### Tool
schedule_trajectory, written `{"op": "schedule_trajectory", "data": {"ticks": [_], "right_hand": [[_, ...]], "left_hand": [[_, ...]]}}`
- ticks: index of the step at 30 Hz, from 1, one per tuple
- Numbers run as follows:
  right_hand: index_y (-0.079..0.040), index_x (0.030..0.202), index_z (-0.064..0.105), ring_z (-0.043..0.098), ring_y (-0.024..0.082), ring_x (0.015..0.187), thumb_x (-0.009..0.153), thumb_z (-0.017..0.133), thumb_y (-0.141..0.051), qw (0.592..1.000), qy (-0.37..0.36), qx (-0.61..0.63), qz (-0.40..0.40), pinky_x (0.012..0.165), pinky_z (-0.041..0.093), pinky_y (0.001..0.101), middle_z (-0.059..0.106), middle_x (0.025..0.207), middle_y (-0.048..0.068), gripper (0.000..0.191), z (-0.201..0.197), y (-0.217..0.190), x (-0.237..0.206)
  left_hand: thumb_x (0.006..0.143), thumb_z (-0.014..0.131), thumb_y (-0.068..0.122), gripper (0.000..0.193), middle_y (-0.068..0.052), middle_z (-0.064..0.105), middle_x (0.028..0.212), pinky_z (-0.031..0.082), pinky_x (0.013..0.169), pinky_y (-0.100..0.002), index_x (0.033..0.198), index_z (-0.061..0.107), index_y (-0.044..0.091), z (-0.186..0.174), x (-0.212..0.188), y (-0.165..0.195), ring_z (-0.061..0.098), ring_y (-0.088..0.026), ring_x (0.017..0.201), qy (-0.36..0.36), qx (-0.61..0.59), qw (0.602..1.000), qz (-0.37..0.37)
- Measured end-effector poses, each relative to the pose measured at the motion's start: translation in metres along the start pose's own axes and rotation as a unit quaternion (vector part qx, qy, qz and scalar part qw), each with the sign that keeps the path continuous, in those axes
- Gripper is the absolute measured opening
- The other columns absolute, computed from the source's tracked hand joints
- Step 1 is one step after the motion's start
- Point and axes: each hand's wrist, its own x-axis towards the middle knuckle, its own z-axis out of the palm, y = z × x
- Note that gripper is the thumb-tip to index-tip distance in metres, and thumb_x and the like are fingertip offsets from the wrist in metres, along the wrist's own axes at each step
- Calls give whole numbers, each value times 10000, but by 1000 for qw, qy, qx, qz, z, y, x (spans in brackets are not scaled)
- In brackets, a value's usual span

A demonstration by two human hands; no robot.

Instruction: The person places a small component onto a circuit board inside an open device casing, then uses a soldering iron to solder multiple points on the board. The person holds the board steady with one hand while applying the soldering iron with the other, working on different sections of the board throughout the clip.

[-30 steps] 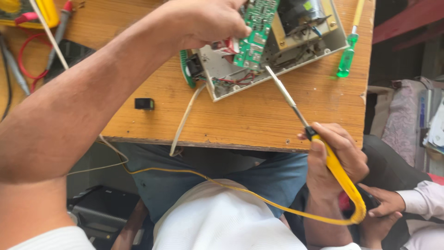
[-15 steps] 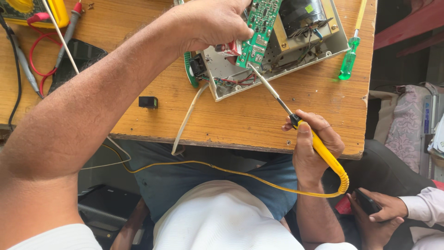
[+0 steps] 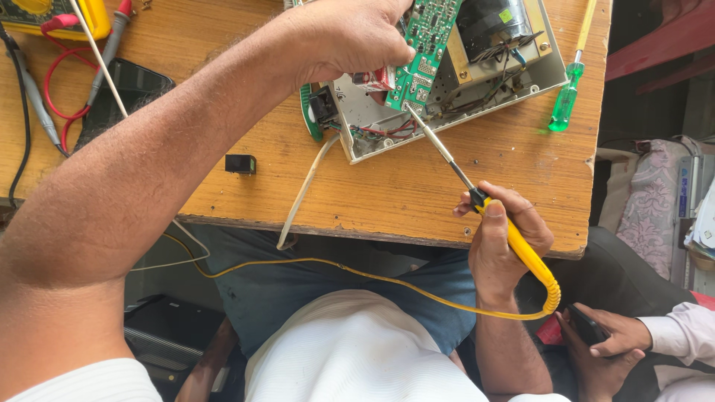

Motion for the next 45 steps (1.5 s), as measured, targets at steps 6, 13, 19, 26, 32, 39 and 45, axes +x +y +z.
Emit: {"op": "schedule_trajectory", "data": {"ticks": [6,13,19,26,32,39,45], "right_hand": [[105,1200,669,733,231,871,1090,635,-71,1000,-11,6,-23,781,654,360,709,1056,187,211,6,1,-2],[69,1219,658,720,218,860,1101,656,-130,997,-37,-45,-45,796,638,336,711,973,178,231,1,1,-1],[8,1217,584,717,237,862,1118,689,-173,985,38,161,57,780,618,360,695,987,175,231,-16,8,12],[-15,1259,569,710,227,1005,1093,737,-139,983,19,178,46,864,609,371,685,1091,175,267,-26,9,19],[28,1267,583,722,239,955,1088,730,-153,994,36,99,-11,836,632,385,688,1060,162,294,-9,11,11],[31,1252,585,718,245,909,1078,729,-135,991,58,115,21,827,629,383,706,1077,184,281,7,10,17],[42,1234,598,713,240,904,1078,731,-127,992,63,112,12,817,623,385,691,994,169,266,15,11,19]], "left_hand": [[894,590,27,297,-110,663,844,665,567,-346,1186,553,-10,0,7,-8,737,-155,705,-6,-9,1000,0],[884,590,23,297,-85,708,856,634,578,-329,1180,591,19,-1,6,-7,736,-142,718,-22,-23,999,22],[928,544,42,299,-203,722,898,618,653,-408,1221,527,-15,-6,-3,1,743,-238,762,-6,122,991,46],[1031,676,146,329,-306,665,1118,504,903,-543,1254,544,-57,-9,-46,8,639,-466,1064,165,298,912,230],[991,641,145,257,-210,670,893,519,869,-488,1175,528,6,3,-80,24,699,-344,904,138,233,954,127],[947,632,36,123,-173,583,991,484,900,-495,1028,545,2,6,-82,17,611,-363,1013,157,255,923,241],[935,645,50,79,-164,588,985,490,907,-489,960,578,16,2,-69,8,610,-366,1013,149,249,924,249]]}}
